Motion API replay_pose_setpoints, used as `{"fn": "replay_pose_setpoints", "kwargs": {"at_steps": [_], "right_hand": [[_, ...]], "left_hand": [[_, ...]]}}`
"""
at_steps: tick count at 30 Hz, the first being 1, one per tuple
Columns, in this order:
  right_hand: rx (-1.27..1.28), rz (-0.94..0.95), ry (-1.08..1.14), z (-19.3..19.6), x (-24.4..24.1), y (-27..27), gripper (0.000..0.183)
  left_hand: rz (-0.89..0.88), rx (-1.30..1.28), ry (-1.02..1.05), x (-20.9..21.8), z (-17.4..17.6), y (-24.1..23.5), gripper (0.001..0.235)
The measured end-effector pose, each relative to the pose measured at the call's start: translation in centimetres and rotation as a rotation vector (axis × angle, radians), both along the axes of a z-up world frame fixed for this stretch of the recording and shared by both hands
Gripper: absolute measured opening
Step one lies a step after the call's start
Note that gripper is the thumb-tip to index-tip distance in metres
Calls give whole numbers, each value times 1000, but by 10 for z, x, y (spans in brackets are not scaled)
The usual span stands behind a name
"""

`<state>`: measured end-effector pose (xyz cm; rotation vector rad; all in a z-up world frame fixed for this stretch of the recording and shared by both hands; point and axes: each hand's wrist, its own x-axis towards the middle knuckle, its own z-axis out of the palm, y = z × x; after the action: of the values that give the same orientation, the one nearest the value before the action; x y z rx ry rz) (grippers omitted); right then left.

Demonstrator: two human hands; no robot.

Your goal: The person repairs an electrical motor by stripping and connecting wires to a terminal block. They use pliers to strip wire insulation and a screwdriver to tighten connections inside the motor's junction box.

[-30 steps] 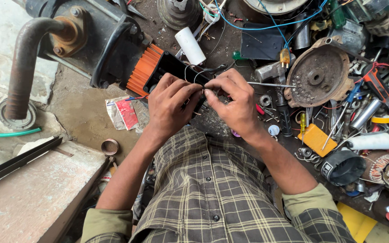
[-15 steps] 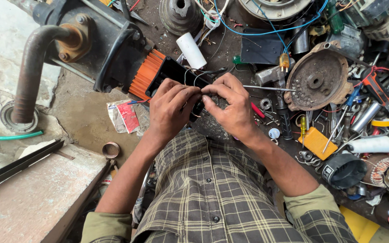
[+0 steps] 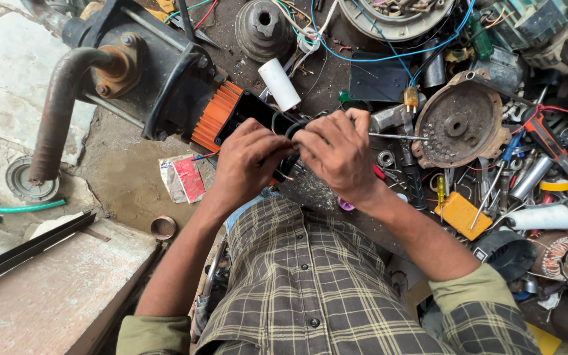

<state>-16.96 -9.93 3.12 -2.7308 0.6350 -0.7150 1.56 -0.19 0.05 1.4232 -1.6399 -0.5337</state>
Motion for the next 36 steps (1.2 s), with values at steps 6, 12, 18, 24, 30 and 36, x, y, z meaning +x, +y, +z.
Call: {"fn": "replay_pose_setpoints", "kwargs": {"at_steps": [6, 12, 18, 24, 30, 36], "right_hand": [[174, -71, -80, 10, -6, -2, 16], [417, -103, -81, 7, -8, 10, 12], [771, -178, -128, 3, -1, 12, 7], [540, -90, -185, -2, -4, 9, 9], [497, -79, -231, -14, -9, 14, 8], [429, -129, -199, -12, -13, 11, 10]], "left_hand": [[78, -62, -11, -5, -1, -1, 17], [92, -63, -48, -6, 0, 1, 18], [89, -68, -66, -6, 3, 2, 18], [106, -66, -141, -9, 7, -2, 23], [73, -123, -155, -8, 3, 0, 22], [101, -161, -186, -8, -3, 0, 23]]}}
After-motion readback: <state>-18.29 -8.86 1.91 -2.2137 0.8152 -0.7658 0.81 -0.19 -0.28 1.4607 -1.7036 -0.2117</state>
